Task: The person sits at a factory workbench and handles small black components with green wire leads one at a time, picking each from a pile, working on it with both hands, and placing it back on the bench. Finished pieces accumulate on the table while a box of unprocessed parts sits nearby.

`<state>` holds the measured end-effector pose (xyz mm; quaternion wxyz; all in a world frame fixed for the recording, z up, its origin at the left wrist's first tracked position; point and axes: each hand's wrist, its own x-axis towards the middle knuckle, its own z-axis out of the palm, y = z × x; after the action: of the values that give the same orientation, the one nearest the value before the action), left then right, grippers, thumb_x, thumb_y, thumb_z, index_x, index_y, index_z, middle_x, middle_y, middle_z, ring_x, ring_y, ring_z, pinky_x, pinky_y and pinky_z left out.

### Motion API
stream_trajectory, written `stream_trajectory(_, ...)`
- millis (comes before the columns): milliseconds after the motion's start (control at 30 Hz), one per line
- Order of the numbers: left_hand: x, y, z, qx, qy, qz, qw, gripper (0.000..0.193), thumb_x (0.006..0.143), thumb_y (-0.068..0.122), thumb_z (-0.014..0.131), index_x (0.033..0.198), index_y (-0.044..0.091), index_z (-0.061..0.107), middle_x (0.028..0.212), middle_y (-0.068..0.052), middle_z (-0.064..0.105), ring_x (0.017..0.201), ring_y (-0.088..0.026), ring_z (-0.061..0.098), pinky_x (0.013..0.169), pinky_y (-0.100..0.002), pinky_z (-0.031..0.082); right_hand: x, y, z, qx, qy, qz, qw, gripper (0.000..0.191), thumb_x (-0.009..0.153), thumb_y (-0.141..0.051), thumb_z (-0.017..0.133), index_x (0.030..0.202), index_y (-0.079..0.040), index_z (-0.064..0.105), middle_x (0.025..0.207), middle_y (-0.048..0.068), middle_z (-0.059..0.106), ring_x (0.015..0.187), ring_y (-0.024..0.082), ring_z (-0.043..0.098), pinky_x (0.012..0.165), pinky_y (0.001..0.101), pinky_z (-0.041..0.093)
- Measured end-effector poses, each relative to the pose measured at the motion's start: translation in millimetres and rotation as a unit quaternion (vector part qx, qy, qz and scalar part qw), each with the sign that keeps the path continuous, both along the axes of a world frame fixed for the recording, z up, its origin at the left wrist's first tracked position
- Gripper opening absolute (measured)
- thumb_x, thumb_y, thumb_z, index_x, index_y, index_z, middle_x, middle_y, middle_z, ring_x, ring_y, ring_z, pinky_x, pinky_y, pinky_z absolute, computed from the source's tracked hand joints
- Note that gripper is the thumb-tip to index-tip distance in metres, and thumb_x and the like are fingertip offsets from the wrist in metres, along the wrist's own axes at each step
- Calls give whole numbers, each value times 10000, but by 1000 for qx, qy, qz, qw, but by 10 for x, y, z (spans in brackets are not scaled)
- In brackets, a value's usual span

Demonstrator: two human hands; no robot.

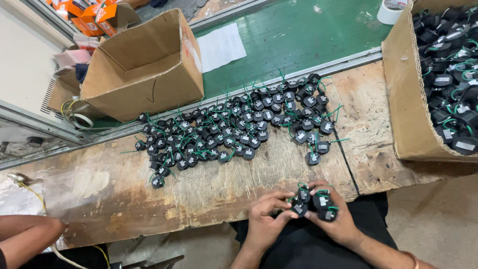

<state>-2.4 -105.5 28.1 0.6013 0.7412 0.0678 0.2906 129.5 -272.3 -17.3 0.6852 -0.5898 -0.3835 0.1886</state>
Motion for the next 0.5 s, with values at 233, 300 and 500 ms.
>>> stream_trajectory(233,130,-252,-108,-99,36,75,992,255,828,40,878,852,21,625,966,-89,735,866,-174,698,764,-293,576,-7,-43,-8,19,-34,21,999,525,769,-19,861,1178,-122,548,1314,124,560,1291,285,563,1076,411,445)
stream_trajectory(300,112,-213,-83,36,21,114,993,237,808,89,885,870,20,667,1012,-79,747,900,-195,726,765,-311,596,10,-40,-15,18,39,22,999,561,745,11,852,1194,-117,542,1354,137,549,1297,290,543,1080,422,434)
stream_trajectory(500,14,647,-154,-20,-28,315,948,94,946,99,749,959,23,695,1228,-122,674,959,-183,642,821,-296,560,81,-31,5,194,511,124,828,704,782,9,793,1382,-152,459,1419,115,491,1244,306,564,1000,520,491)
